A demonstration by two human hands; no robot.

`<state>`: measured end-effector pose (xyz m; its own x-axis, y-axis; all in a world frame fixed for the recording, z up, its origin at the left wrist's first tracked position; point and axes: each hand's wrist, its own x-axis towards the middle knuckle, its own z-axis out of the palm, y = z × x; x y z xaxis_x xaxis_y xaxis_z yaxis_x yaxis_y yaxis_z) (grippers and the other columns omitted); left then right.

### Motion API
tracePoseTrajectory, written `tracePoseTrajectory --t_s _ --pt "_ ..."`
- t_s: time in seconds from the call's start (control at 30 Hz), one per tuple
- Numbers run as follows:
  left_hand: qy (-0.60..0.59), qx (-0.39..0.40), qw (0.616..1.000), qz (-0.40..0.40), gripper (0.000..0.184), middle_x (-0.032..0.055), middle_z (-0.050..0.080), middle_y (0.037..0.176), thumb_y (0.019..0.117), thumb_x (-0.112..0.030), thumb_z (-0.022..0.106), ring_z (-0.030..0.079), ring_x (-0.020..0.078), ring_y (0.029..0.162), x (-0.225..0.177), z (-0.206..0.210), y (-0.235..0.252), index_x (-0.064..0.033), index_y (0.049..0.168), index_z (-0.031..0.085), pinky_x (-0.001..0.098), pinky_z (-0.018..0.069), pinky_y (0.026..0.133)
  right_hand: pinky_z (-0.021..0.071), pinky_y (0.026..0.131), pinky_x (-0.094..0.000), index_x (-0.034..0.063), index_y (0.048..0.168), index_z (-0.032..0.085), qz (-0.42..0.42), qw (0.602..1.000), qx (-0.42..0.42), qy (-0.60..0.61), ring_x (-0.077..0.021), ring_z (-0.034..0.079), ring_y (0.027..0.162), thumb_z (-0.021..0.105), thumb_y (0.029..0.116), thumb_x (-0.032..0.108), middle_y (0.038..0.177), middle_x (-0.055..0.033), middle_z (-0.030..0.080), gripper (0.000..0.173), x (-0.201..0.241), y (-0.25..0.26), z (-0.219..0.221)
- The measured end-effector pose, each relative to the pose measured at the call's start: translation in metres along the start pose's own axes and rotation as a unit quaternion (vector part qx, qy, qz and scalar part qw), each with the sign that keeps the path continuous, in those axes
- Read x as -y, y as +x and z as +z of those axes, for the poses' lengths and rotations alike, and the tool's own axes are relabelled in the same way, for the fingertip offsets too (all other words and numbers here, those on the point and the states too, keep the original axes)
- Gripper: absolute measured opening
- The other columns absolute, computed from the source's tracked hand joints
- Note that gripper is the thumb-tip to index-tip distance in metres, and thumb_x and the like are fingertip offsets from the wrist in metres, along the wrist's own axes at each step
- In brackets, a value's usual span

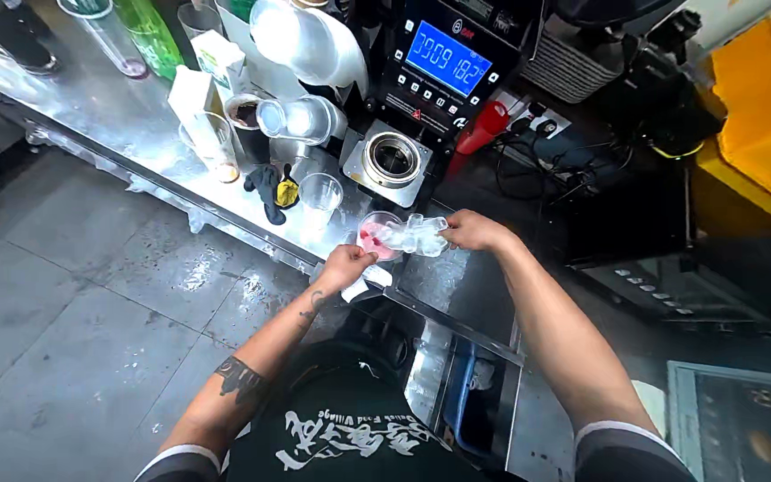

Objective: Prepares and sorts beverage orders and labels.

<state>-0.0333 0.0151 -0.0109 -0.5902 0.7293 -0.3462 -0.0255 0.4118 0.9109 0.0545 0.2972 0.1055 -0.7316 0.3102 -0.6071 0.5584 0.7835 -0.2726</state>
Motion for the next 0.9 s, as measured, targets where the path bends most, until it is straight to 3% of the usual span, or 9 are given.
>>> tracePoseTrajectory --t_s 0.17,0.27,0.37,0.43,0.53,0.63,0.77,0.87,0.9 --pt "-0.014 0.006 1.000 -0.001 0.039 0.0056 0.061 0.068 0.0990 -0.041 0.066 0.056 0.0168 0.062 0.001 -0.001 0.002 -0.0059 0.081 0.068 0.0410 0.0479 0.061 0.0505 0.073 -0.0673 0.0073 0.089 0.072 0.057 0.986 -0.060 -0.148 -0.0405 0.069 0.088 0.056 0.1020 0.042 0.088 -0.0189 0.070 0.040 0.018 -0.020 -0.023" --pt "-0.029 0.006 1.000 0.004 0.032 0.0044 0.064 0.071 0.1001 -0.035 0.066 0.057 0.0130 0.063 0.000 -0.005 -0.003 -0.0059 0.087 0.070 0.0359 0.0489 0.061 0.0500 0.076 -0.0700 0.0082 0.099 0.073 0.065 0.980 -0.084 -0.168 -0.0452 0.068 0.098 0.054 0.1026 0.043 0.097 -0.0221 0.071 0.040 0.008 -0.033 -0.037" --pt "0.052 -0.034 0.997 0.052 0.023 0.0034 0.074 0.091 0.1011 -0.029 0.064 0.069 0.0141 0.080 0.010 -0.010 -0.019 -0.0099 0.100 0.076 0.0417 0.0595 0.077 0.0494 0.076 -0.0709 0.0062 0.102 0.071 0.032 0.989 -0.086 -0.116 -0.0468 0.067 0.095 0.053 0.1040 0.039 0.097 -0.0232 0.070 0.038 -0.050 -0.023 -0.030" --pt "0.100 -0.074 0.991 0.051 0.022 0.0004 0.075 0.100 0.1007 -0.031 0.063 0.071 0.0128 0.085 0.019 -0.008 -0.034 -0.0145 0.104 0.078 0.0424 0.0609 0.079 0.0503 0.077 -0.0708 0.0067 0.106 0.072 0.017 0.995 -0.082 -0.055 -0.0443 0.068 0.093 0.054 0.1039 0.037 0.096 -0.0217 0.071 0.036 -0.106 0.001 -0.003" --pt "0.102 -0.130 0.986 -0.037 0.028 -0.0001 0.076 0.093 0.1003 -0.037 0.063 0.070 0.0092 0.074 0.035 0.007 -0.057 -0.0120 0.105 0.076 0.0334 0.0613 0.067 0.0498 0.087 -0.0718 0.0045 0.117 0.072 0.038 0.998 -0.022 0.041 -0.0458 0.068 0.100 0.057 0.1038 0.035 0.105 -0.0247 0.071 0.036 -0.192 0.068 0.071" --pt "0.156 -0.160 0.966 -0.130 0.028 0.0013 0.076 0.090 0.1001 -0.034 0.064 0.068 0.0088 0.065 0.037 0.022 -0.081 -0.0087 0.107 0.074 0.0317 0.0598 0.060 0.0508 0.081 -0.0731 -0.0013 0.108 0.069 0.123 0.991 0.045 0.032 -0.0514 0.067 0.101 0.062 0.0990 0.032 0.107 -0.0302 0.069 0.035 -0.257 0.141 0.161" --pt "0.222 -0.223 0.931 -0.186 0.026 0.0010 0.076 0.095 0.0993 -0.030 0.064 0.068 0.0038 0.068 0.028 0.037 -0.105 -0.0062 0.103 0.074 0.0250 0.0596 0.063 0.0450 0.086 -0.0753 -0.0107 0.104 0.067 0.239 0.971 0.017 0.003 -0.0565 0.063 0.106 0.068 0.0903 0.011 0.111 -0.0350 0.067 0.025 -0.290 0.214 0.230" --pt "0.206 -0.290 0.909 -0.219 0.022 0.0005 0.075 0.092 0.0984 -0.024 0.065 0.070 0.0036 0.075 0.019 0.049 -0.115 -0.0033 0.100 0.073 0.0222 0.0607 0.068 0.0464 0.092 -0.0717 -0.0155 0.106 0.066 0.212 0.976 0.036 0.022 -0.0560 0.061 0.112 0.064 0.0915 0.004 0.116 -0.0369 0.065 0.025 -0.264 0.257 0.264" --pt "0.197 -0.302 0.904 -0.229 0.022 0.0003 0.075 0.092 0.0987 -0.023 0.065 0.071 0.0040 0.076 0.017 0.054 -0.116 -0.0032 0.099 0.073 0.0221 0.0611 0.069 0.0449 0.099 -0.0676 -0.0183 0.115 0.062 0.199 0.977 0.059 0.042 -0.0550 0.058 0.119 0.062 0.0931 0.002 0.124 -0.0378 0.061 0.030 -0.246 0.261 0.273"
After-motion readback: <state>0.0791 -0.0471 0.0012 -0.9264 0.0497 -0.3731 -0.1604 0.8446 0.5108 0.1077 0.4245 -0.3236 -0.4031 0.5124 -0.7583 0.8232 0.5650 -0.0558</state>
